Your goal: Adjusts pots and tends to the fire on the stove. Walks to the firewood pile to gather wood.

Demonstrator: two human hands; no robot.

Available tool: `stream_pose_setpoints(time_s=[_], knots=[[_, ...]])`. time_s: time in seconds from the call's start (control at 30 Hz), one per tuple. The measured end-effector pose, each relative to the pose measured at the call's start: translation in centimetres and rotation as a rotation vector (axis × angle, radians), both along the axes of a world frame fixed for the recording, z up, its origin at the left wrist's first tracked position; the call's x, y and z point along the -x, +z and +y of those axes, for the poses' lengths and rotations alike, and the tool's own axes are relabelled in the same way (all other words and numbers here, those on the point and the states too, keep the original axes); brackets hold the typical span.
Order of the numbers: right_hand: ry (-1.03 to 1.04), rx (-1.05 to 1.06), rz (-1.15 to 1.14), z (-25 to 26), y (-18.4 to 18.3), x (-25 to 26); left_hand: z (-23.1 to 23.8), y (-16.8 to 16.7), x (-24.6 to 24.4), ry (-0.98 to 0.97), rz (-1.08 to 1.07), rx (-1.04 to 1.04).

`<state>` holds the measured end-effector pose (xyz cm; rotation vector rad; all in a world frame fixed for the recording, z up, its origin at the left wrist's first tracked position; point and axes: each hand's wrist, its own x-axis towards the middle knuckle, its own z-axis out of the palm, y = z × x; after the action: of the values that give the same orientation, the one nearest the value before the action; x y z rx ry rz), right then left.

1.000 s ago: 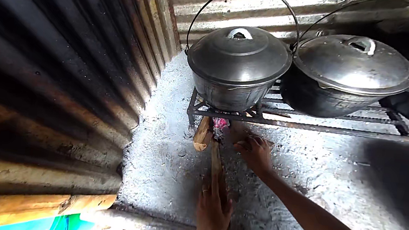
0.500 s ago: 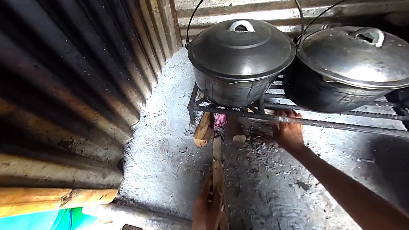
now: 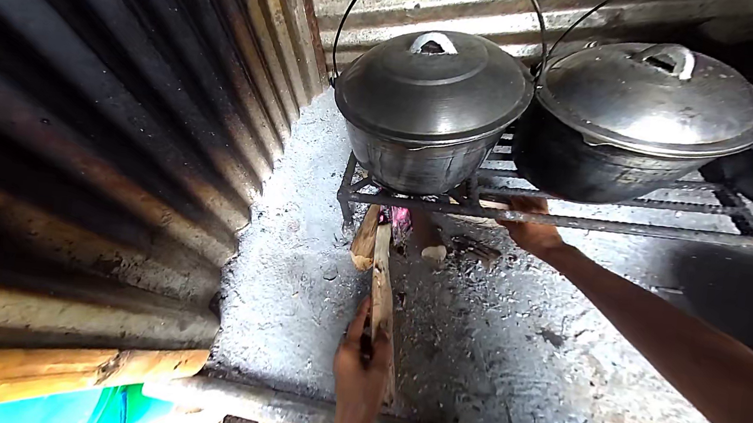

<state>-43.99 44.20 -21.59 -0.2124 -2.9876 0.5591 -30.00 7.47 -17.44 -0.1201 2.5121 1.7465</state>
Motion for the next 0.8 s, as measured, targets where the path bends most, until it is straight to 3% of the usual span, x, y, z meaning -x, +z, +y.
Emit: stream_pose_setpoints(time_s=[0.1,0.3,0.53,0.73,0.8], knots=[[0.008,0.099,0.23,0.1,-1.0,-1.1,-0.6,0.1,0.5,0.036,0.021,-0.016],[0.102,-0.039,0.483,0.3,-1.9,-2.3,-1.5,0.1,1.8,0.068,0.023,-0.104],[0.004,0.048,0.499,0.2,-2.5,-3.4,-2.1,-0.2,2.7,0.061,0.028,-0.155],[-0.197,-0.022,0.271,-0.5,-0.7,-1.3,-1.9,-0.1,4.4,0.022,0.002,-0.036],[-0.171,-0.006,0.324,-1.0,-1.0,-0.7,-1.3,-0.3,5.3,0.014,0.016,0.012]])
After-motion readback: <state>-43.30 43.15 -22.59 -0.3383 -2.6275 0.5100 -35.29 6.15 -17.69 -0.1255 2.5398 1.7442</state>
